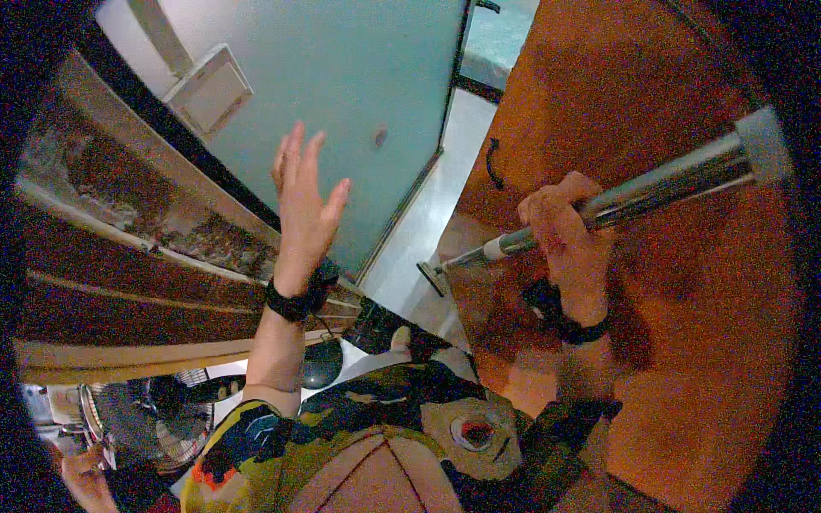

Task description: The person mops the floor with a flat mop, moves a white board containing a yellow cloth, and picks up a children's book and a small item from the floor to place them on a shelf.

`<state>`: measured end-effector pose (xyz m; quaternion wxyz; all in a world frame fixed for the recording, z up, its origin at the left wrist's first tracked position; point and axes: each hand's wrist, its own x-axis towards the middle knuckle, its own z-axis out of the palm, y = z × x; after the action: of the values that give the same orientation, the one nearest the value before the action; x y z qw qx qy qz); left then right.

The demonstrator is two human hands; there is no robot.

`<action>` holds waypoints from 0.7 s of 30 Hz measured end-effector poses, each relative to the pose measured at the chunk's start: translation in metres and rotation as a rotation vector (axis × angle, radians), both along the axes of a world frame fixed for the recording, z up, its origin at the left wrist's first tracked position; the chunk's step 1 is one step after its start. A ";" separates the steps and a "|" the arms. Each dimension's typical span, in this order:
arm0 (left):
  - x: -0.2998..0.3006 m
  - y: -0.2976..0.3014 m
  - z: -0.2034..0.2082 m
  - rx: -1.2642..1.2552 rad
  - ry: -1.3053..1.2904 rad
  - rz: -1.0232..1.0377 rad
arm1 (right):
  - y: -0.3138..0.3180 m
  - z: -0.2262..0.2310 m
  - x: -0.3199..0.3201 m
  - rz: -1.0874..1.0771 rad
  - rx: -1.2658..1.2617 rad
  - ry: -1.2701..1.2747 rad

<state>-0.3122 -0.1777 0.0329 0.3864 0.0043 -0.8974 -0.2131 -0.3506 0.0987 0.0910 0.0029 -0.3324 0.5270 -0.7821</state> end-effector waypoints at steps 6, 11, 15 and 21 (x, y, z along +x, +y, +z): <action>-0.024 0.006 -0.065 0.095 -0.408 -0.199 | 0.011 0.000 -0.050 0.062 0.026 0.047; -0.069 0.030 -0.124 0.232 -0.515 -0.457 | 0.017 -0.015 -0.073 -0.055 -0.046 -0.021; -0.121 0.081 -0.163 0.504 -0.874 -0.691 | 0.031 -0.031 -0.092 -0.088 0.038 0.089; -0.159 0.132 -0.247 1.266 -1.537 -0.938 | 0.021 -0.078 -0.085 -0.126 0.034 0.112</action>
<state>-0.4717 -0.0455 -0.2143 -0.4666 -0.0082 -0.5397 -0.7007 -0.4358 0.1195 0.0126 -0.0703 -0.3418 0.5592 -0.7520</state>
